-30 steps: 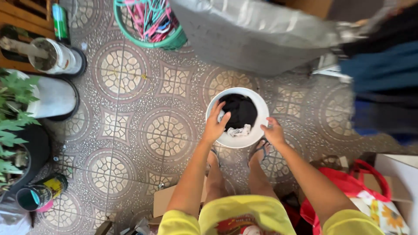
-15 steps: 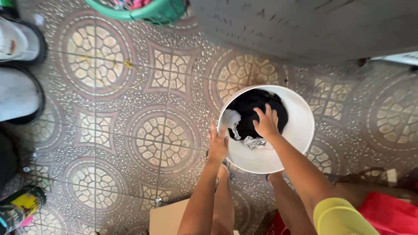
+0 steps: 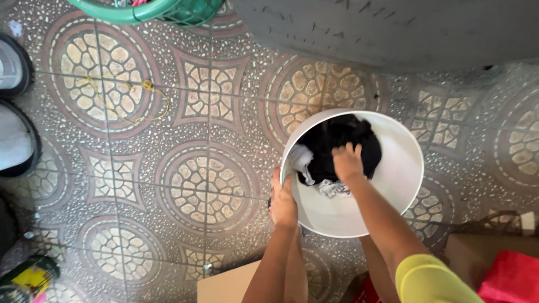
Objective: Hanging wet laundry items such as socks on a multi-clip laundry hanger.
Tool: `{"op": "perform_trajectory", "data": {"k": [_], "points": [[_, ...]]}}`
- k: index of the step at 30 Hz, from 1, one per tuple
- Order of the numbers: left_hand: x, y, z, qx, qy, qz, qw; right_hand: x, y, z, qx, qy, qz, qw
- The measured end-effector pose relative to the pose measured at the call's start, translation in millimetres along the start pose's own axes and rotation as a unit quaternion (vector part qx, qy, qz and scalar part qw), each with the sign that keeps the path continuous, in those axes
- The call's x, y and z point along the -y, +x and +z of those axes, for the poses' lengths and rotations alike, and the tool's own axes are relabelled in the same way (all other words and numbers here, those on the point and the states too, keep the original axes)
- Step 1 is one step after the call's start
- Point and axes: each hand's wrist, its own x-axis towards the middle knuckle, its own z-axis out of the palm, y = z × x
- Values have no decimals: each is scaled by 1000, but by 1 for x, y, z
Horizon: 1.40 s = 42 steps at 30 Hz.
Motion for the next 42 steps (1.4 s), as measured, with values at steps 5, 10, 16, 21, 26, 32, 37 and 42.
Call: {"op": "perform_trajectory", "data": {"k": [5, 10, 16, 21, 26, 32, 37, 42], "points": [[-3, -2, -5, 31, -5, -43, 999, 25, -40, 11, 29, 3, -56, 998], [-3, -1, -5, 44, 11, -62, 997, 61, -78, -13, 49, 92, -83, 991], [-13, 0, -15, 52, 7, -70, 996, 118, -97, -53, -20, 604, 42, 796], [-20, 4, -24, 100, 28, -112, 988, 133, -102, -91, 24, 899, 82, 429], [1, -2, -3, -17, 38, 21, 999, 57, -60, -76, -64, 714, 98, 690], [12, -4, 10, -7, 38, 7, 999, -44, -11, 0, -129, 364, 201, 900], [21, -6, 20, -27, 37, 16, 999, -41, -20, 7, 219, 194, 254, 922], [21, -7, 22, -27, 44, -1, 999, -39, -30, 141, 58, 313, 274, 907]]}}
